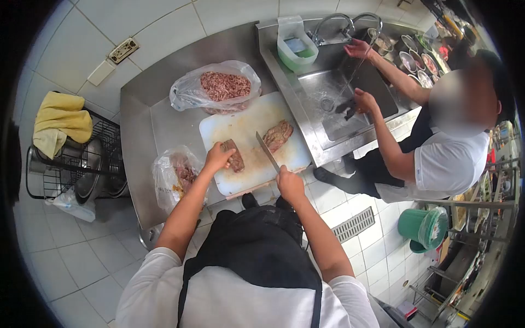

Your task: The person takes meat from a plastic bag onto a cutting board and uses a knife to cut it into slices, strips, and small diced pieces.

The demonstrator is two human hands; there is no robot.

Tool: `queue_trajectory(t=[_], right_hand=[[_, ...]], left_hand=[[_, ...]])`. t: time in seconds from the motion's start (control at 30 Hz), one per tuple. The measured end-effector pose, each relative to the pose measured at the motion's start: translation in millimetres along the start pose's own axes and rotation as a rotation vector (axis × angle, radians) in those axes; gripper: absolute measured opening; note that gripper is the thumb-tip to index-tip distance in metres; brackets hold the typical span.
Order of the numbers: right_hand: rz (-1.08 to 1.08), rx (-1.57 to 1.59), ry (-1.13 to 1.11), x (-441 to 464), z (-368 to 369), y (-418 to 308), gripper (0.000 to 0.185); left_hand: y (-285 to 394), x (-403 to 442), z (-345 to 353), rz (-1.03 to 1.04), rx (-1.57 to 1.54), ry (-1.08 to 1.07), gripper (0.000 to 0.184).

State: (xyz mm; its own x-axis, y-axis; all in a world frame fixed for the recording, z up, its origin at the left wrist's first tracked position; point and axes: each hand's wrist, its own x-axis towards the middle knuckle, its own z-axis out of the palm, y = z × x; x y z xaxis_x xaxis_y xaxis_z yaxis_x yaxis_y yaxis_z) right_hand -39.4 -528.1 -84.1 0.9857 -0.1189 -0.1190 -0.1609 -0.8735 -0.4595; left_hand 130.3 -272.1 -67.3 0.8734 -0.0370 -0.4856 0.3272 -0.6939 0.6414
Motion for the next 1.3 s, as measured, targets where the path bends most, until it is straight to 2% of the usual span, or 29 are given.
queue_trajectory(t=[0.03, 0.17, 0.27, 0.37, 0.47, 0.57, 0.67, 0.77, 0.8, 0.9, 1.0, 1.1, 1.2, 1.3], right_hand=[[0.0, -0.015, 0.012, 2.9, 0.7, -2.3, 0.021], [-0.007, -0.027, 0.035, 3.2, -2.8, -3.1, 0.02], [-0.014, -0.023, 0.036, 2.8, -2.7, -5.0, 0.019], [-0.022, -0.031, 0.023, 2.9, 0.6, -3.6, 0.019], [-0.014, -0.021, 0.016, -3.5, -4.3, -9.4, 0.02], [0.01, 0.032, 0.009, -16.1, 0.2, -11.9, 0.02], [0.059, 0.086, 0.004, -27.8, -1.9, -16.7, 0.023], [0.112, 0.15, -0.018, -35.4, -6.2, -28.4, 0.025], [0.125, 0.171, -0.024, -35.8, -5.5, -32.0, 0.026], [0.073, 0.191, -0.037, -31.8, -2.7, -45.6, 0.027], [0.028, 0.228, -0.045, -24.3, 0.4, -62.0, 0.025], [-0.014, 0.203, -0.023, -14.2, 1.5, -76.7, 0.024], [-0.036, 0.141, -0.016, -5.6, -7.8, -77.8, 0.023], [-0.007, 0.129, -0.006, -15.0, -20.2, -82.0, 0.023]], left_hand=[[-0.4, 0.4, -2.9, -0.121, -0.151, -0.056, 0.064], [-5.8, -12.9, -16.8, 0.678, 0.343, 0.188, 0.05], [-6.1, -0.4, -13.8, 1.13, 0.583, 0.116, 0.043], [1.8, 2.1, -15.4, 1.145, 0.692, -0.017, 0.04], [12.5, -0.8, -21.8, 0.918, 0.714, -0.12, 0.036], [-9.0, -3.6, -2.8, 0.644, 0.648, -0.038, 0.041], [-11.0, -29.3, 2.8, 0.539, 0.39, 0.037, 0.043], [-24.3, -33.2, 25.7, 0.362, 0.095, 0.011, 0.046], [-25.0, -36.5, 32.1, 0.354, 0.11, 0.015, 0.051], [-22.2, -41.3, 47.4, 0.303, 0.082, 0.104, 0.051], [-15.8, -39.1, 49.8, 0.19, 0.017, 0.099, 0.05], [-27.9, -15.7, 65.8, 0.178, 0.024, 0.187, 0.045], [-34.4, -5.4, 67.4, 0.184, -0.017, 0.166, 0.052], [-33.7, -17.1, 63.4, 0.344, -0.013, 0.275, 0.061]])
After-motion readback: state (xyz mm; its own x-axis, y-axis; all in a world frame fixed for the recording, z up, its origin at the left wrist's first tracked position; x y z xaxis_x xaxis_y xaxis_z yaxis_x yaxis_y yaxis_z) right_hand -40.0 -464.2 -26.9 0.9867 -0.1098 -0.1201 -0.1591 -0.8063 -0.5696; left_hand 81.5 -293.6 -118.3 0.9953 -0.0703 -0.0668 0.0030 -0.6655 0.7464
